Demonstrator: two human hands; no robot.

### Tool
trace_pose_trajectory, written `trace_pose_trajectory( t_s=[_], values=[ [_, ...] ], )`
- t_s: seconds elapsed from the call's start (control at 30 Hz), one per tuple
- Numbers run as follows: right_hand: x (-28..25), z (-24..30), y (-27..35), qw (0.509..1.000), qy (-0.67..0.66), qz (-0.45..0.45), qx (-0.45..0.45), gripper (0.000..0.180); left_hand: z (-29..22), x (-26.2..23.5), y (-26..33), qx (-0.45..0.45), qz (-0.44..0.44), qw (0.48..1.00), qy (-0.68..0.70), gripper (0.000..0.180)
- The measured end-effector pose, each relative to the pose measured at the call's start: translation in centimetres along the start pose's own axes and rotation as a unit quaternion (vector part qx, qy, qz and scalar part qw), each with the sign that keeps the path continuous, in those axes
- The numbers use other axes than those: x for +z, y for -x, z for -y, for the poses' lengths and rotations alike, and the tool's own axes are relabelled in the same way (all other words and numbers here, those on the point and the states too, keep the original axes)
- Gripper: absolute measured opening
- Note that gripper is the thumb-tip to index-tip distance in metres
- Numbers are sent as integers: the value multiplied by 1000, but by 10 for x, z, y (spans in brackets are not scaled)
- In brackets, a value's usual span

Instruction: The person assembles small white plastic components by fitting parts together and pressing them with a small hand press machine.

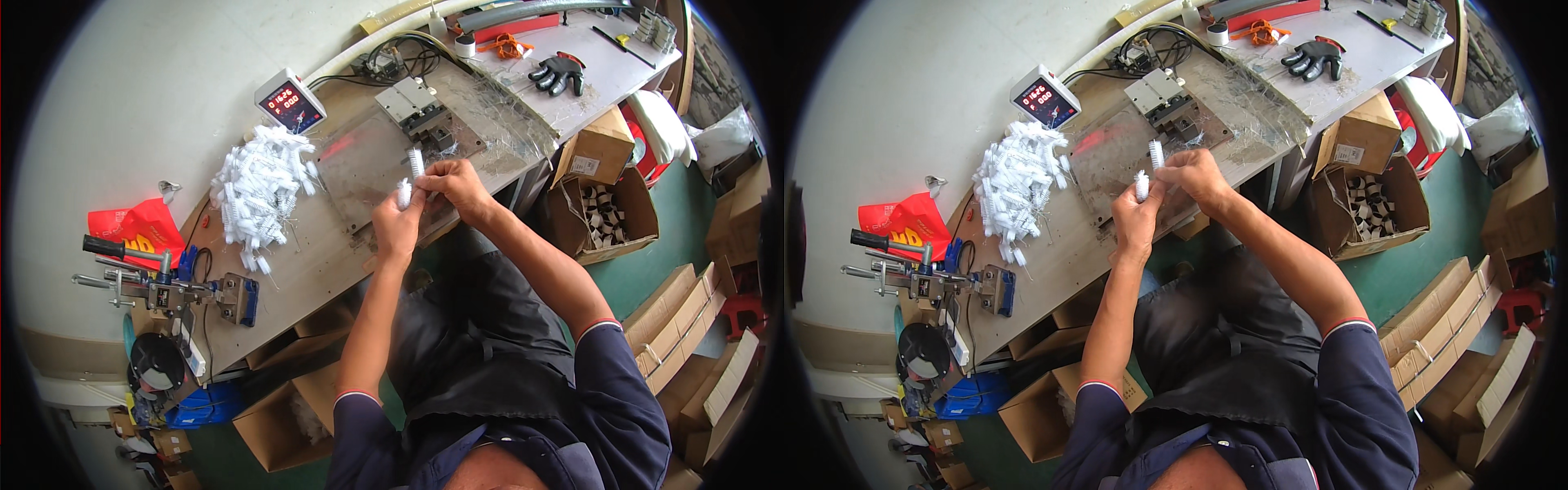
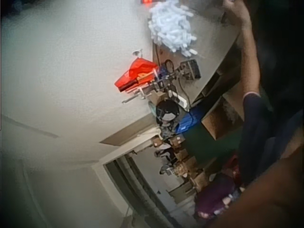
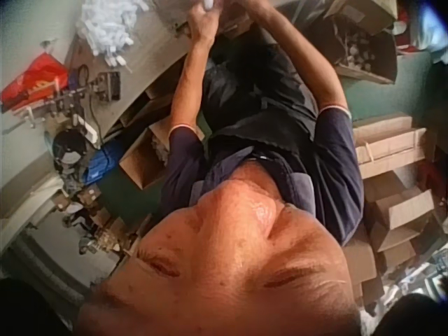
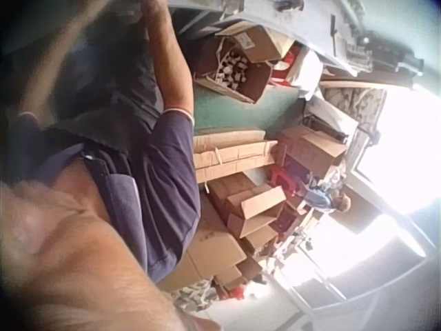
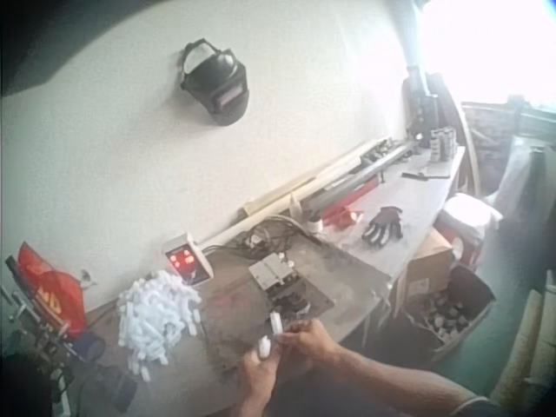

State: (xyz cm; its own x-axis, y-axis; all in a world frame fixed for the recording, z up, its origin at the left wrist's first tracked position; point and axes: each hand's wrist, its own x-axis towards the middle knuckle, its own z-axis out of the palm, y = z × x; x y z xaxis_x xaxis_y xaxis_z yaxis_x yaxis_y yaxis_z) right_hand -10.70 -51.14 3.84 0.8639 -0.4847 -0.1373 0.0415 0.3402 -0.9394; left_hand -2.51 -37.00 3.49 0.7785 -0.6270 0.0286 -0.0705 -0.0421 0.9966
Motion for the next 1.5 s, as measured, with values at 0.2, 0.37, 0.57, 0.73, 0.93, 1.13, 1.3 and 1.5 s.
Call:
trace_pose_trajectory(
  t_s=[0.2, 0.37, 0.57, 0.73, 0.93, 1.13, 1.3, 1.5],
  values=[
    [-29, 11, -7, 966, 242, -77, -38, 20, -9, -32, -48, 138, -120, 976, -119, 30],
    [-36, 11, -25, 891, 428, -114, -100, 24, 5, -46, -103, 171, -184, 951, -179, 26],
    [-23, 9, -33, 828, 518, -185, -111, 20, 19, -55, -113, 155, -180, 956, -173, 26],
    [-15, 8, -36, 805, 543, -208, -115, 19, 19, -54, -109, 167, -175, 958, -153, 26],
    [-13, 9, -41, 805, 539, -221, -114, 18, 21, -54, -109, 161, -175, 952, -191, 29],
    [-8, 8, -40, 809, 524, -240, -119, 17, 23, -56, -110, 178, -177, 950, -187, 28],
    [-6, 2, -40, 799, 524, -263, -137, 17, 21, -57, -109, 172, -182, 949, -190, 23],
    [-8, 1, -42, 798, 529, -255, -137, 17, 19, -58, -105, 160, -182, 952, -186, 26]
  ],
)
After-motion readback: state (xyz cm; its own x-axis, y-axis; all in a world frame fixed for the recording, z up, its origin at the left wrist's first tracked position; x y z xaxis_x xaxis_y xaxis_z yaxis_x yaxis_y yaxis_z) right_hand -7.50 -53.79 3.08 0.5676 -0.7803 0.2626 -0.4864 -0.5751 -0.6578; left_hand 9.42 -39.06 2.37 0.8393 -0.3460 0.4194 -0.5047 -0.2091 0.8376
